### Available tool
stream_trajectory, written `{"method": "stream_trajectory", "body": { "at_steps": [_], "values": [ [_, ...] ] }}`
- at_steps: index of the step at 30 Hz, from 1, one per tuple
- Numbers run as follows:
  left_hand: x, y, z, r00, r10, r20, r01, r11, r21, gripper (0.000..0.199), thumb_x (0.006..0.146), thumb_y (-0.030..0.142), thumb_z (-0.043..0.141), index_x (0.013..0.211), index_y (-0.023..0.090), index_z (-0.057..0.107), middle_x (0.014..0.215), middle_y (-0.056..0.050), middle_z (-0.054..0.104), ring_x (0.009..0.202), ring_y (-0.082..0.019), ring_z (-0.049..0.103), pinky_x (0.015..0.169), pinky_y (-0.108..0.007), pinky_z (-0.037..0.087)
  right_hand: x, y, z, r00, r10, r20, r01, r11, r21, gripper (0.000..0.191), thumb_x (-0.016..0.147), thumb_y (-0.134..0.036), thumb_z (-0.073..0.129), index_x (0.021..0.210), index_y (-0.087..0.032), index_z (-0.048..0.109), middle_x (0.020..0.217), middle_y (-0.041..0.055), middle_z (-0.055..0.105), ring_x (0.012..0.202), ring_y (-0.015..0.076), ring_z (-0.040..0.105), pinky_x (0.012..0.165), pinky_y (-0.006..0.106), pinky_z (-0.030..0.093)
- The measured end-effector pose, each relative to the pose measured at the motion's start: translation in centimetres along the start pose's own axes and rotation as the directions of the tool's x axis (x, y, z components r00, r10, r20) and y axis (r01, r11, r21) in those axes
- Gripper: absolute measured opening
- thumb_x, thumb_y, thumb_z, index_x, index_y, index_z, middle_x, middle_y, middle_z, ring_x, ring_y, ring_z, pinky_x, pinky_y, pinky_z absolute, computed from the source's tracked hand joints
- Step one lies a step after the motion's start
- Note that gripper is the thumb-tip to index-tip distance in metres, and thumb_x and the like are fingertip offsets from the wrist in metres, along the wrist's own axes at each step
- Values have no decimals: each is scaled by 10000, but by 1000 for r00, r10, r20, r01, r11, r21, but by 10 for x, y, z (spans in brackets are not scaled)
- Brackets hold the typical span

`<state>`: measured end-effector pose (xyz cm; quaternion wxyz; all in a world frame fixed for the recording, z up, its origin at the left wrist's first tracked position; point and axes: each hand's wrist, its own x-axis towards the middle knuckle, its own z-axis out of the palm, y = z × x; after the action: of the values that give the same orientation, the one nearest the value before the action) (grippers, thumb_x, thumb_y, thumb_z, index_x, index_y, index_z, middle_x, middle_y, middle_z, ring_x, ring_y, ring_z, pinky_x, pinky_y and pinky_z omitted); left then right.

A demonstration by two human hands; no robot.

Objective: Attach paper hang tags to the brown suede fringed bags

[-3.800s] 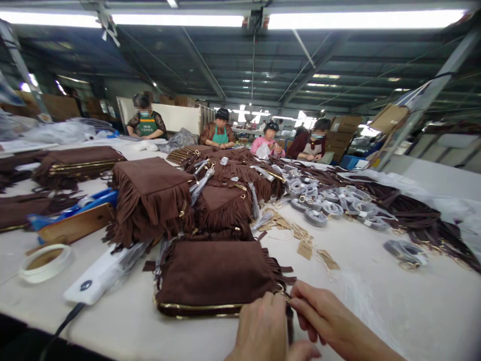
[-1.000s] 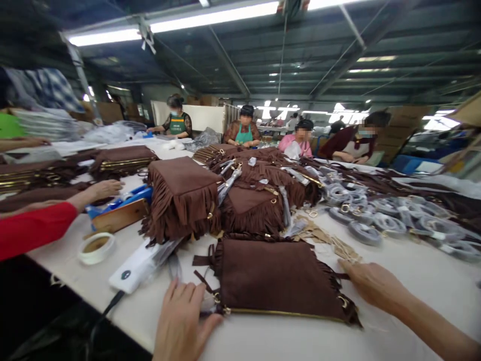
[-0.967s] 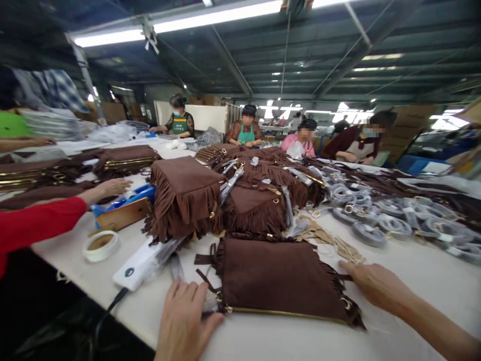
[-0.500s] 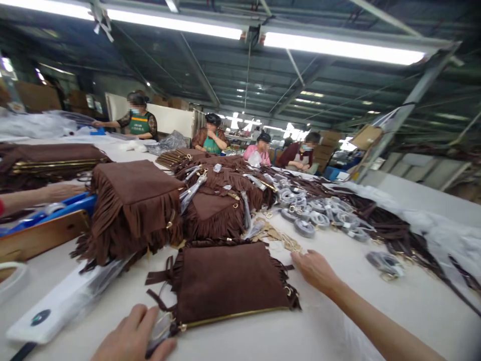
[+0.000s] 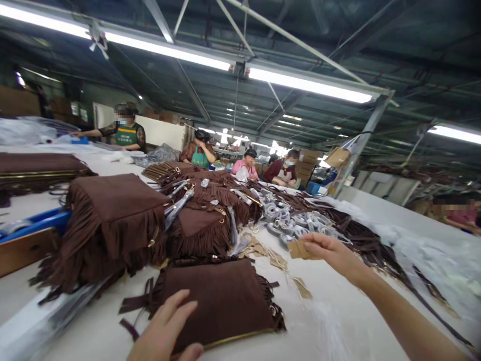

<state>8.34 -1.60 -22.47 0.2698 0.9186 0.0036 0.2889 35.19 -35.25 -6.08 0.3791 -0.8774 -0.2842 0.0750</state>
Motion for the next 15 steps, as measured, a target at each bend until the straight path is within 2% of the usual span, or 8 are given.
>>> {"method": "stream_trajectory", "body": {
  "at_steps": [2, 4, 6, 8, 10, 11, 13, 15],
  "values": [
    [20, 39, -5, 990, -84, 110, 109, 962, -249, 553, 820, 278, 596, 1365, 327, 512, 1473, -74, 479, 1090, -224, 634, 899, -315, 548, -9, -32, 15, 997, -23, 75, 17, 996, 91, 411, 834, -525, 553, 1026, -168, 620, 837, 30, 703, 702, 168, 649, 596, 258, 483],
    [36, 68, -5, 950, -207, 232, 297, 825, -480, 735, 744, 198, 622, 1438, 317, 407, 1533, -108, 377, 822, -134, 648, 745, -260, 550, -17, -61, 33, 987, -65, 146, 46, 990, 133, 409, 835, -547, 559, 1003, -180, 630, 813, 26, 703, 680, 162, 641, 586, 254, 482],
    [46, 83, 2, 865, -289, 411, 500, 571, -651, 923, 672, 167, 654, 1496, 315, 264, 1563, -160, 286, 693, -76, 603, 591, -209, 488, -22, -82, 49, 978, -114, 177, 86, 984, 158, 408, 833, -564, 559, 972, -189, 644, 806, 28, 709, 676, 166, 640, 588, 258, 490],
    [49, 87, 10, 802, -261, 537, 596, 302, -744, 1028, 608, 164, 684, 1502, 323, 202, 1546, -196, 276, 614, -45, 599, 478, -175, 387, -24, -95, 63, 972, -167, 165, 143, 978, 151, 404, 823, -569, 565, 952, -199, 659, 803, 28, 711, 688, 173, 639, 598, 263, 499],
    [47, 86, 18, 765, -213, 607, 633, 75, -771, 966, 586, 194, 704, 1454, 275, 288, 1407, -189, 456, 591, -71, 635, 416, -160, 298, -21, -99, 73, 964, -222, 146, 206, 972, 116, 391, 817, -561, 570, 937, -203, 673, 802, 28, 709, 705, 180, 635, 617, 266, 504],
    [45, 85, 21, 755, -203, 623, 635, -7, -772, 850, 596, 223, 713, 1382, 220, 391, 1262, -166, 572, 597, -94, 650, 404, -157, 281, -19, -98, 77, 959, -244, 142, 232, 968, 99, 384, 824, -550, 564, 940, -202, 677, 807, 29, 708, 715, 181, 633, 629, 267, 505],
    [40, 84, 24, 750, -220, 624, 619, -99, -779, 538, 629, 292, 731, 1113, 117, 575, 918, -103, 676, 595, -115, 641, 419, -163, 332, -14, -95, 82, 951, -277, 141, 269, 961, 71, 374, 843, -527, 546, 960, -198, 680, 829, 34, 705, 735, 182, 630, 654, 267, 501],
    [35, 82, 25, 751, -260, 607, 605, -100, -790, 351, 656, 355, 733, 865, 95, 623, 710, -54, 652, 554, -97, 592, 469, -180, 400, -10, -89, 83, 948, -284, 145, 282, 959, 36, 377, 854, -518, 532, 987, -198, 680, 850, 38, 705, 756, 186, 629, 674, 270, 497]
  ]
}}
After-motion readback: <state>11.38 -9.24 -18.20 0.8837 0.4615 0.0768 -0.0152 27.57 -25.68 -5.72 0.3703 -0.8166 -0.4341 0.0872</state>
